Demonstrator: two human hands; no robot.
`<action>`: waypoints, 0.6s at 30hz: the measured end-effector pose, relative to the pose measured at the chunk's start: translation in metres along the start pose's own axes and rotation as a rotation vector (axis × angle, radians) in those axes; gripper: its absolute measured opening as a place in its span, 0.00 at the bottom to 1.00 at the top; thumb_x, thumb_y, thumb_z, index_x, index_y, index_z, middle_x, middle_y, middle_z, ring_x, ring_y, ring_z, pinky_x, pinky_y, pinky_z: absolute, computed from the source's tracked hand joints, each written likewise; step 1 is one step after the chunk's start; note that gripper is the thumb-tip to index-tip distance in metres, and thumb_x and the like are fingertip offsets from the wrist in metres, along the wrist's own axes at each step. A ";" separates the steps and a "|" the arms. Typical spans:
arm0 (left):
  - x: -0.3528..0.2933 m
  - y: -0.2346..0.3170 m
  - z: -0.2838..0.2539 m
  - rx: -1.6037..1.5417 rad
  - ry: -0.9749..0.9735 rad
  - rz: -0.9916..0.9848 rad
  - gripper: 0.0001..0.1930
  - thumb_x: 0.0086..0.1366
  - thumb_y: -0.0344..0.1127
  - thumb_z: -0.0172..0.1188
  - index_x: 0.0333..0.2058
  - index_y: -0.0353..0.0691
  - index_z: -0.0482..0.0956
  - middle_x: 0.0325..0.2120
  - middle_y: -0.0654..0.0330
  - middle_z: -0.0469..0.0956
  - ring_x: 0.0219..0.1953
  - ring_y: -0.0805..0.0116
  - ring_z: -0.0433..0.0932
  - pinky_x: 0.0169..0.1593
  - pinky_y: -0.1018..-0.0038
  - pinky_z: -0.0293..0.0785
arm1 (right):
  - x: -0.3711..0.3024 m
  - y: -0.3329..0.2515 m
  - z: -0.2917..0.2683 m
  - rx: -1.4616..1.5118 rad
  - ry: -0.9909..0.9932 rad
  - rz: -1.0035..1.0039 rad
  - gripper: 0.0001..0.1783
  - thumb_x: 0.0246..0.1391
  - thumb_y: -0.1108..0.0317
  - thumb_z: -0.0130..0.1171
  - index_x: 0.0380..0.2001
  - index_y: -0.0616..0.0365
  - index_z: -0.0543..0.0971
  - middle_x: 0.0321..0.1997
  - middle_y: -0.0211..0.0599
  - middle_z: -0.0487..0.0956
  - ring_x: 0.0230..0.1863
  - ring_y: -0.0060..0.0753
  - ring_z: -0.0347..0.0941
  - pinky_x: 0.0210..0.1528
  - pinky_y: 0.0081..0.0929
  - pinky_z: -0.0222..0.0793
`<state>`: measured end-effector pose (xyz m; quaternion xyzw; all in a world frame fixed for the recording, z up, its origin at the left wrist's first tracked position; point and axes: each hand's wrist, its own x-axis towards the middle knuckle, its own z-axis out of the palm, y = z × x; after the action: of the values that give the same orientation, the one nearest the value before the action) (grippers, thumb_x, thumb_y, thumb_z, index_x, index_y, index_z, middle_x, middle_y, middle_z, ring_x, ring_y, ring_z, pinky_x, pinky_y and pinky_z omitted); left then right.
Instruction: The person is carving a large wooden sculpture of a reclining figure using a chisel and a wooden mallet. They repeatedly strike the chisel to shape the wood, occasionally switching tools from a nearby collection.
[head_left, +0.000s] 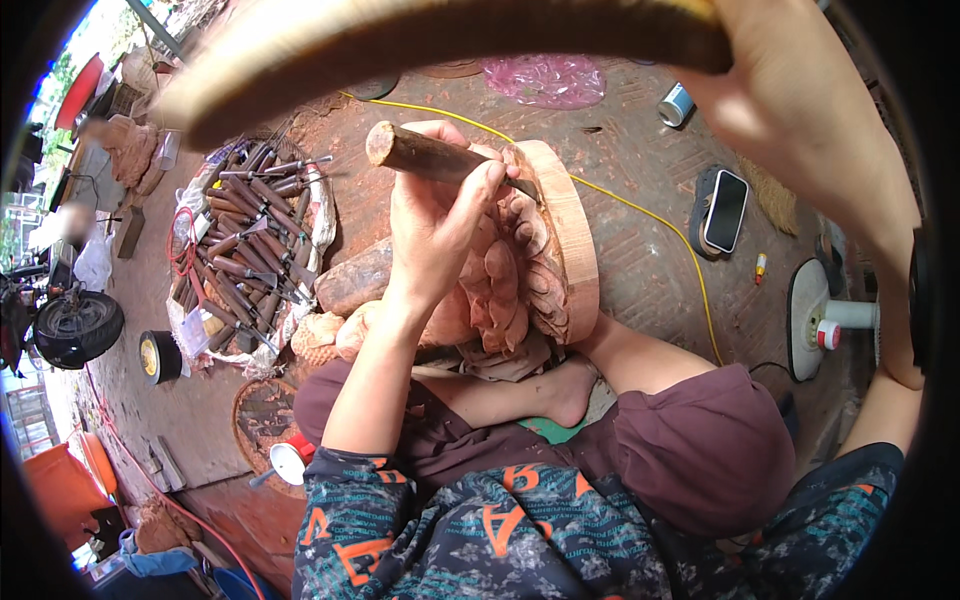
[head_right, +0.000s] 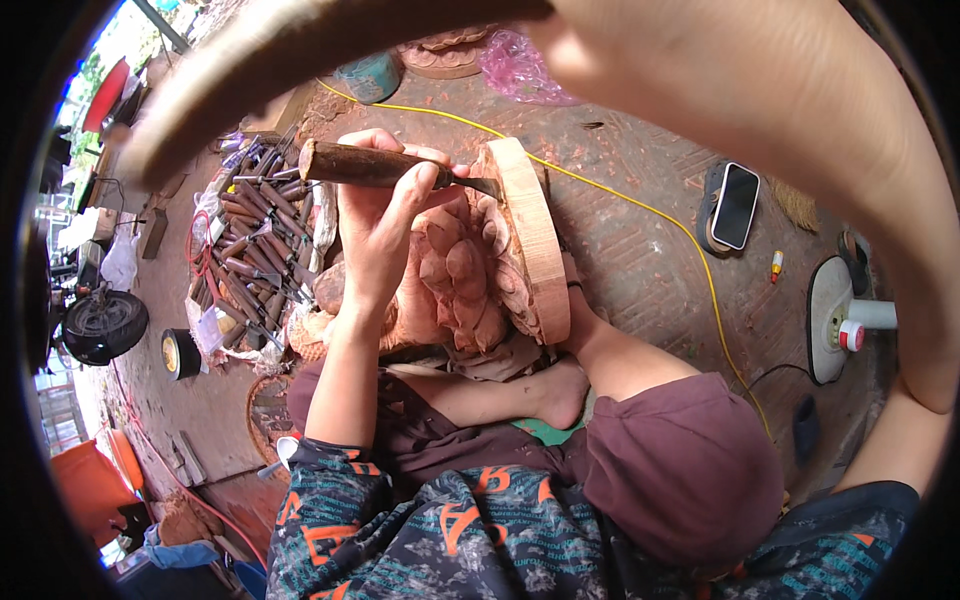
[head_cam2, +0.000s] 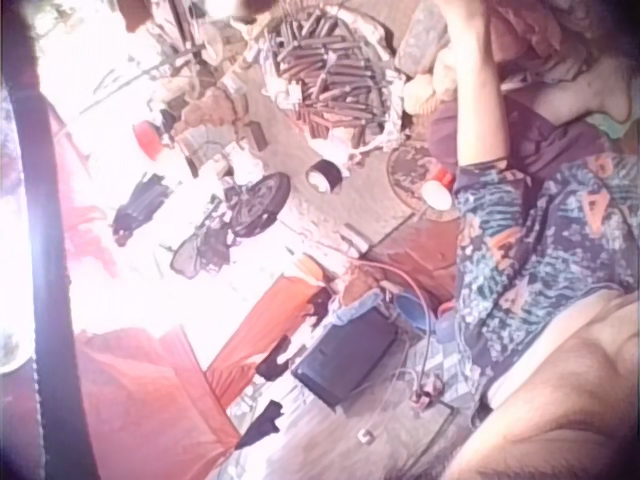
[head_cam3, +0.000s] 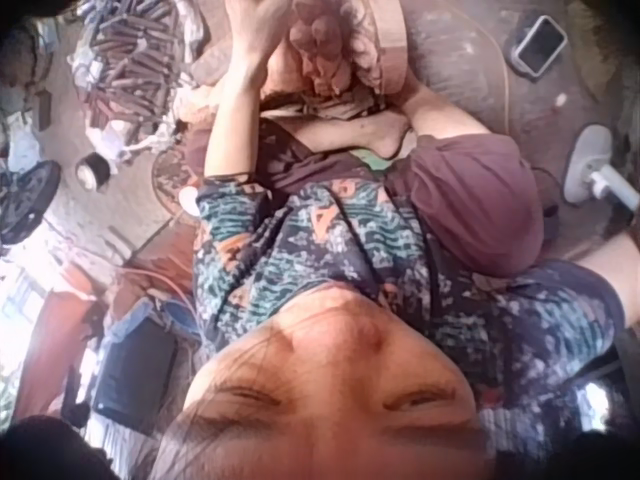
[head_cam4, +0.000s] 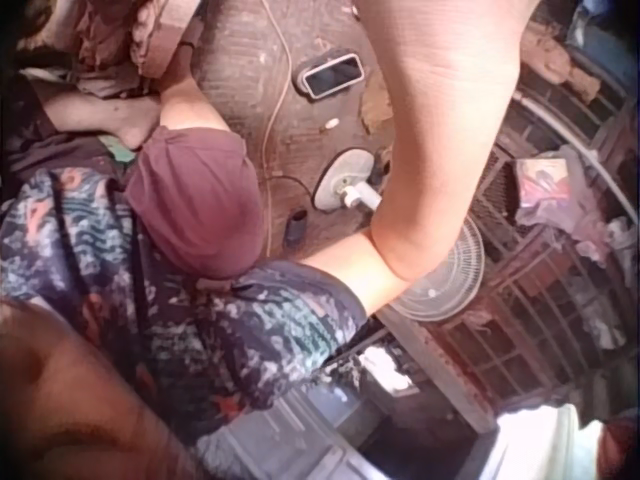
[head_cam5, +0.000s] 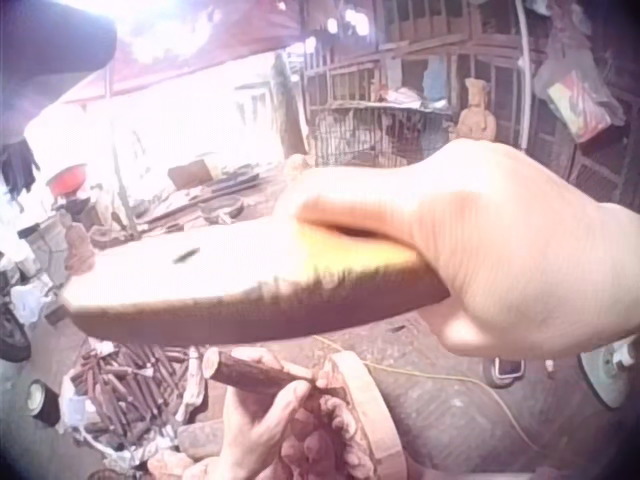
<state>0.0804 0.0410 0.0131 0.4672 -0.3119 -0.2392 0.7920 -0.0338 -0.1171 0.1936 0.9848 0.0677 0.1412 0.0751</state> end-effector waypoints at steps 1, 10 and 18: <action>0.000 -0.003 -0.001 0.000 -0.024 -0.019 0.15 0.65 0.23 0.55 0.47 0.34 0.62 0.36 0.59 0.75 0.41 0.72 0.78 0.44 0.76 0.77 | -0.002 0.003 -0.001 -0.006 -0.002 0.000 0.33 0.39 0.86 0.54 0.53 0.53 0.73 0.49 0.43 0.78 0.51 0.43 0.76 0.51 0.32 0.71; -0.005 0.009 0.005 -0.058 0.017 -0.022 0.12 0.65 0.23 0.55 0.46 0.33 0.67 0.34 0.56 0.77 0.37 0.70 0.80 0.38 0.79 0.78 | -0.008 0.005 -0.005 -0.024 -0.019 0.017 0.33 0.39 0.86 0.53 0.54 0.54 0.73 0.50 0.43 0.78 0.52 0.43 0.76 0.51 0.32 0.70; -0.006 0.014 -0.013 -0.041 0.030 -0.009 0.15 0.64 0.22 0.53 0.45 0.40 0.60 0.36 0.49 0.77 0.38 0.52 0.81 0.43 0.56 0.81 | -0.011 0.006 -0.003 -0.022 -0.017 0.032 0.34 0.39 0.87 0.52 0.54 0.54 0.72 0.50 0.43 0.78 0.52 0.42 0.75 0.52 0.32 0.70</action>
<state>0.0865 0.0593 0.0189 0.4559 -0.2929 -0.2421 0.8048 -0.0442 -0.1245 0.1951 0.9861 0.0496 0.1346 0.0842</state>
